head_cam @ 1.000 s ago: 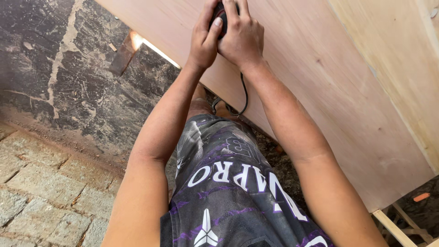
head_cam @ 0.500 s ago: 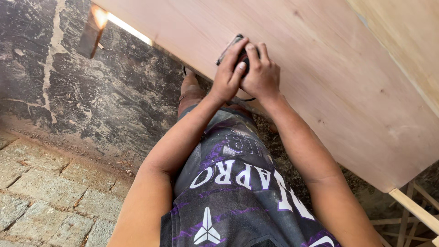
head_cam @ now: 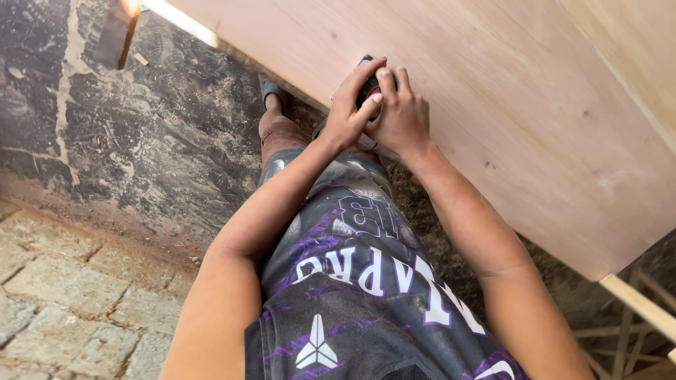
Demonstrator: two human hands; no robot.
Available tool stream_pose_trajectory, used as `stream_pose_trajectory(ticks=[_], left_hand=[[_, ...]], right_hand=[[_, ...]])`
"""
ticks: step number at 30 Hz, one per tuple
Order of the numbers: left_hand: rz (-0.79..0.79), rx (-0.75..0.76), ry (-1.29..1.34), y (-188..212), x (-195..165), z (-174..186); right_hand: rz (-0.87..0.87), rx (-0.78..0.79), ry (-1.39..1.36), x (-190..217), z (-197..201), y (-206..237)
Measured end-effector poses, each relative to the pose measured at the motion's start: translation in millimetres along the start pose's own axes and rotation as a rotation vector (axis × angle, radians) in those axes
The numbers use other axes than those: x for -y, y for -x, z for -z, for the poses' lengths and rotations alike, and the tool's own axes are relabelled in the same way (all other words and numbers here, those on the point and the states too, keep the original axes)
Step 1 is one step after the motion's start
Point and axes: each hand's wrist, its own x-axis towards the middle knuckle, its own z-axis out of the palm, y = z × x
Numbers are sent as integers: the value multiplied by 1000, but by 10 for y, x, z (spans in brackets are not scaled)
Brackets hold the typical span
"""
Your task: The person uses an electric sander to smooth the surface of a large wooden board. They move the sander back and forth across the board and along its edges, occasionally adjusting their position to reach different areas.
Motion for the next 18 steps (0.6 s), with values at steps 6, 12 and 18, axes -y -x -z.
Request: stream_pose_trajectory(ticks=[6,12,18], left_hand=[[-18,-105,74,-366,56,746],[-51,-143,160,-727,265,2037],[-26,-185,212,-1254,256,3505]], right_hand=[[165,127,-45,425,-117,-951],[300,106,-95,1240,-357,-1890],[263,36,-105,2345,-626,-3034]])
